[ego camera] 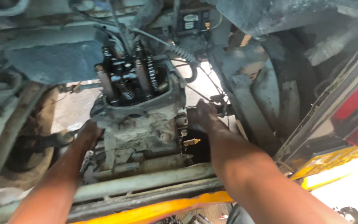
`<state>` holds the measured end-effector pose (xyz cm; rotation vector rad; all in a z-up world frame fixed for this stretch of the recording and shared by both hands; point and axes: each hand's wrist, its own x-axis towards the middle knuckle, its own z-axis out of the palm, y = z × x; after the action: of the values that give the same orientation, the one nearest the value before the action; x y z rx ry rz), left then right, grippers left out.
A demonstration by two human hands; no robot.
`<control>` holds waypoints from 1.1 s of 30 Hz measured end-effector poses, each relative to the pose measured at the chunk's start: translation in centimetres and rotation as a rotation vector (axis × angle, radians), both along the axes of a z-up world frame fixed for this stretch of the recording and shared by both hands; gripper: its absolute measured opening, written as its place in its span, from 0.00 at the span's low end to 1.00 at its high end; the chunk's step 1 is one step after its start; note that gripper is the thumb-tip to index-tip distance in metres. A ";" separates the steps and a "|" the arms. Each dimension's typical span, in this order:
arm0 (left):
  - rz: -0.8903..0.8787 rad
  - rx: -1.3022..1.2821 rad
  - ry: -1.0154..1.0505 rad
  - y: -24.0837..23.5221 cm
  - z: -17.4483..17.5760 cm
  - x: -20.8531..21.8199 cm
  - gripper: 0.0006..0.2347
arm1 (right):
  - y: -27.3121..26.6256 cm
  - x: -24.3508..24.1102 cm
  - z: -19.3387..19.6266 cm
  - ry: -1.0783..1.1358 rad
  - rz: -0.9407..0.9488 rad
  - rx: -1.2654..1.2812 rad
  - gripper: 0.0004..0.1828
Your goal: The person works under the rear of a yellow auto-rickshaw, using a wrench to tighten bolts on the exposed engine block. The person repeatedly reaches for tools and fasteners from a container on the ground and applies them to the engine assembly.
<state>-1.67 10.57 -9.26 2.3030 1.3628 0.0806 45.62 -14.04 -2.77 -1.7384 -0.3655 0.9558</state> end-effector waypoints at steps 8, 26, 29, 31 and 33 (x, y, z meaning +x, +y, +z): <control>0.022 0.139 -0.125 -3.1 -0.1 -0.8 0.04 | 3.5 0.2 -2.7 -0.011 -0.175 0.147 0.16; -0.627 0.867 0.598 -9.4 5.2 -1.6 0.06 | 1.1 2.4 3.0 -0.343 -0.246 -0.270 0.17; -0.493 0.645 0.619 -8.6 5.8 -0.7 0.05 | 0.6 2.8 2.8 -0.356 -0.226 -0.295 0.17; -0.400 0.518 0.539 -8.5 6.3 -0.8 0.04 | 0.1 2.9 2.6 -0.348 -0.184 -0.294 0.17; -0.288 0.402 0.454 -7.9 7.1 -0.2 0.04 | 0.1 3.1 3.0 -0.330 -0.123 -0.280 0.17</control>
<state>-1.83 2.71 -2.20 2.9691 1.2845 -0.3047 48.72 -13.91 0.21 -2.1570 -0.3421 0.6535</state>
